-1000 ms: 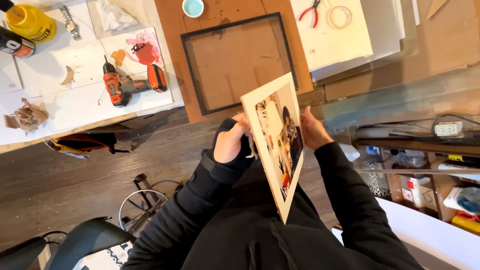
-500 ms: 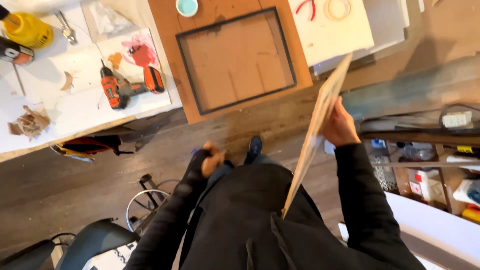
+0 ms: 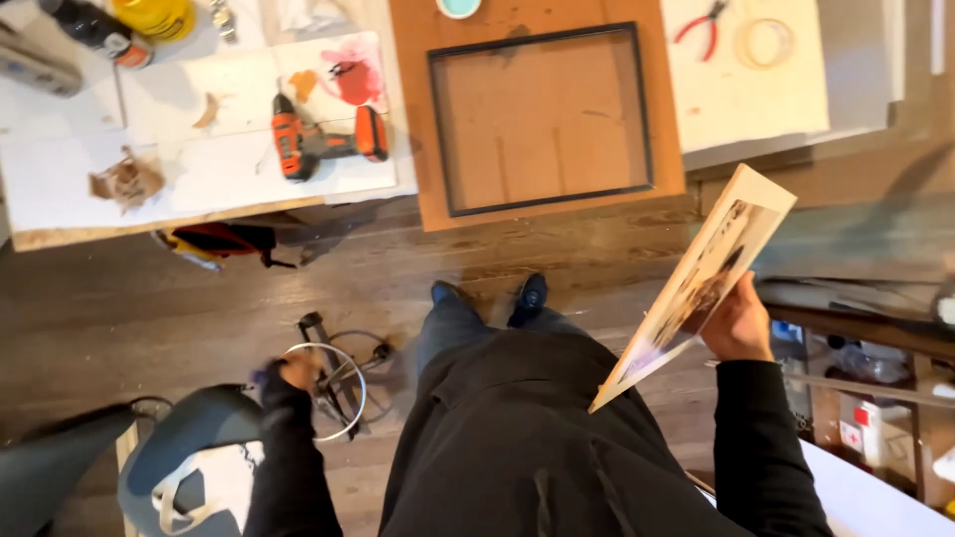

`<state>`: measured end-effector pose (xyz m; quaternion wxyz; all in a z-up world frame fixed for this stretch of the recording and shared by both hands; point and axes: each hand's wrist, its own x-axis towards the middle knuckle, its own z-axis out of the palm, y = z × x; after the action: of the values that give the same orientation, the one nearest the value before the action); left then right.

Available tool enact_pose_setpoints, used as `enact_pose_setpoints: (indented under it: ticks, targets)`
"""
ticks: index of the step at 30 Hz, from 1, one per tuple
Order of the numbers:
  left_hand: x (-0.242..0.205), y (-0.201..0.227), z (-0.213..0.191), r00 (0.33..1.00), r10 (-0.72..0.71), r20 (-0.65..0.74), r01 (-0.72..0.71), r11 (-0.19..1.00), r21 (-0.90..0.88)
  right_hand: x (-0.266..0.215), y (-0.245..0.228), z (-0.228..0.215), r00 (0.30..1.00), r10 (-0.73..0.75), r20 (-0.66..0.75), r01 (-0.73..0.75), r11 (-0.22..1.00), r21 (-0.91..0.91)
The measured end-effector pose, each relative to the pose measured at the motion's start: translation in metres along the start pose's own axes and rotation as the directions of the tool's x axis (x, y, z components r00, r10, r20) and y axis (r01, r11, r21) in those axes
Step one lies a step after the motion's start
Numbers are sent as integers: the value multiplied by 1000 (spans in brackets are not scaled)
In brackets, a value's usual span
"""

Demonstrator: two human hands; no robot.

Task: Applying black paint to the edges of a picture frame using a foam brush.

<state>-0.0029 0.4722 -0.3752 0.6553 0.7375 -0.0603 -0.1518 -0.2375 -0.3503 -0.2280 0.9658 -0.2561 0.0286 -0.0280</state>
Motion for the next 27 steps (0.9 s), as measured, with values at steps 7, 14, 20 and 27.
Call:
enact_pose_setpoints:
  ticks: [7,14,20,27]
  targets:
    - [112,50,-151,961,-130,-242,91,982,-167,40,25,37,781,-104,-616,-61,969,-241]
    - [258,123,-235,805,-154,-574,159,986,-41,55,78,85,820,-130,-557,-65,946,-317]
    - [253,274,24,996,83,35,-88,975,206,83,79,111,718,-180,-673,-83,937,-339]
    - [175,342,281,912,-60,407,59,998,15,110,39,92,606,-257,-752,-178,878,-444]
